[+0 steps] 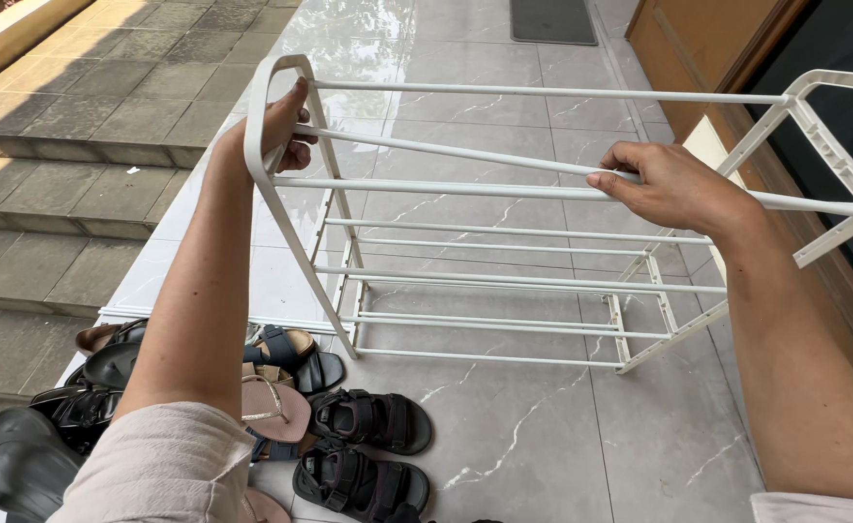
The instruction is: The person assembles a white metal shoe rack by inserting horizontal bars into the frame. They pick up bars from the floor and slide them into slots on the rack, repeating this process for multiple levels.
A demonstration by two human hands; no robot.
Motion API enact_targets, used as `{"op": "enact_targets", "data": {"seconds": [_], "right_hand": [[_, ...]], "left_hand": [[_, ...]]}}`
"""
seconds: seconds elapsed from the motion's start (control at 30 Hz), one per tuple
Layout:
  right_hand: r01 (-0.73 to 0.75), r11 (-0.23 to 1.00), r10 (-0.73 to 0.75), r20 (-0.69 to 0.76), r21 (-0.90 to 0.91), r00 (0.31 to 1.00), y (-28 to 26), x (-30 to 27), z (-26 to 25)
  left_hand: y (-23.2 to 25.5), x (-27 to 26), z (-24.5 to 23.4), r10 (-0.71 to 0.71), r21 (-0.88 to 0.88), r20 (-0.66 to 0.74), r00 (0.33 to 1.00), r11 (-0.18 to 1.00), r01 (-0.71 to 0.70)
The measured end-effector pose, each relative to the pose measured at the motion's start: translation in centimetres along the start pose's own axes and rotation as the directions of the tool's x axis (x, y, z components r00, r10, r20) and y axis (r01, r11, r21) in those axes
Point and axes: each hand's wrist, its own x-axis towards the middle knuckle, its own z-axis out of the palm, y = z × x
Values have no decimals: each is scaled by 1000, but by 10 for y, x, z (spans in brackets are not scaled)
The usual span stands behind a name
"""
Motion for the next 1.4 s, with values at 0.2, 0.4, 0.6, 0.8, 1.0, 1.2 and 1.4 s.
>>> {"op": "enact_targets", "data": {"seconds": [0.2,0.4,0.6,0.8,1.0,1.2,1.4], "right_hand": [[153,985,-139,174,-74,975,-104,39,23],[257,963,-222,304,-82,926,-162,70,32],[343,939,-322,308,-14,895,-205,98,56],[477,876,-454,214,-68,865,-229,130,89],[493,867,-472,189,-78,861,-253,142,104],[484,872,-462,208,-70,862,-255,151,107],[473,881,-458,270,11,847,-254,159,105]], "left_hand": [[-13,20,-12,-33,-116,36,999,993,37],[-8,16,-12,13,85,-20,1000,996,-12],[-5,13,-11,25,167,31,999,985,-30],[-9,28,-23,76,165,-28,997,984,-71],[-20,64,-21,108,153,-100,989,984,-92],[-40,109,-30,307,364,46,951,881,-302],[-42,104,-27,295,260,66,953,917,-302]]}}
